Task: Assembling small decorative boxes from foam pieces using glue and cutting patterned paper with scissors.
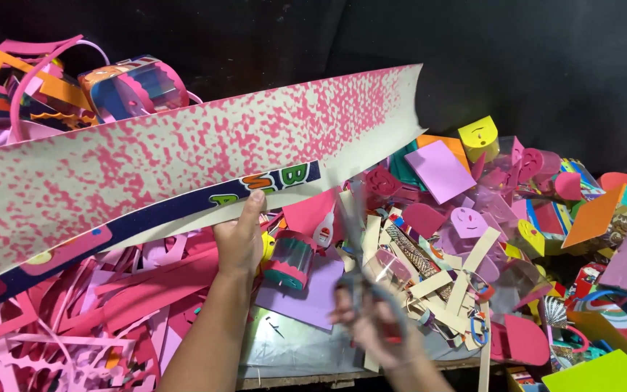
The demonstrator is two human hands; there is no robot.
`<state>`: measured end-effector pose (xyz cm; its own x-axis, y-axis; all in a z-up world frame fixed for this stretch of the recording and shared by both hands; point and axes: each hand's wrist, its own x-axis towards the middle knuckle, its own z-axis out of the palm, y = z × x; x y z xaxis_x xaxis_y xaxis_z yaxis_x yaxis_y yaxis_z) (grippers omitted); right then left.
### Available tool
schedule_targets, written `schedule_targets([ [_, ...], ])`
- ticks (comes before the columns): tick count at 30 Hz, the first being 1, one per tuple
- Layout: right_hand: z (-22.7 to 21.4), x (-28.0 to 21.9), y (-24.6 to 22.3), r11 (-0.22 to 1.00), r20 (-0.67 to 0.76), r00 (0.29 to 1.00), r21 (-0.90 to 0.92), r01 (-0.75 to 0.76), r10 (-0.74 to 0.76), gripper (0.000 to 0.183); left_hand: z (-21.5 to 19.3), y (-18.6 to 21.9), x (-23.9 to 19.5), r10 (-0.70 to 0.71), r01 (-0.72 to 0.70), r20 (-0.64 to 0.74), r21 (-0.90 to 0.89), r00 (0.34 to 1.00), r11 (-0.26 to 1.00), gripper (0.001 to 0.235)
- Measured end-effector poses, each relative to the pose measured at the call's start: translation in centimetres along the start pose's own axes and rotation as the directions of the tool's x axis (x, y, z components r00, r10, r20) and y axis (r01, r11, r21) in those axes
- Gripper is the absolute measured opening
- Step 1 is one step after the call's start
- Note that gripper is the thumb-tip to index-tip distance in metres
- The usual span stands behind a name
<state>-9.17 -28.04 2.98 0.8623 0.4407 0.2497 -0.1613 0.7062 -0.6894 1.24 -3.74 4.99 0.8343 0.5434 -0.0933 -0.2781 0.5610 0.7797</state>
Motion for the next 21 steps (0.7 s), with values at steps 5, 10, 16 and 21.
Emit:
schedule_targets([
  [5, -0.7, 3.5, 3.9, 0.997, 0.131, 0.991, 0.068, -0.028, 0.019, 0.049, -0.9, -0.4, 1.2, 0.098, -0.094, 0.032, -0.103, 0.995, 0.990, 0.012],
  [10, -2.3, 5.6, 0.4, 0.823, -0.014, 0.996, -0.564, 0.064, -0.087, 0.068, -1.2, 0.0, 1.6, -0.049, 0.049, 0.001, -0.074, 0.999, 0.996, 0.031],
  [16, -2.1, 6.1, 0.3, 0.975, 0.184, 0.980, -0.192, 0.115, -0.079, 0.056, -1.7, -1.8, 3.2, 0.016, -0.006, 0.044, -0.224, 0.999, 0.975, 0.014],
  [21, -2.3, 2.7, 2.8, 0.983, 0.071, 0.984, -0.099, -0.155, 0.163, 0.060, -1.5, -1.8, 3.3, 0.046, -0.043, 0.005, -0.240, 0.999, 0.970, 0.008],
])
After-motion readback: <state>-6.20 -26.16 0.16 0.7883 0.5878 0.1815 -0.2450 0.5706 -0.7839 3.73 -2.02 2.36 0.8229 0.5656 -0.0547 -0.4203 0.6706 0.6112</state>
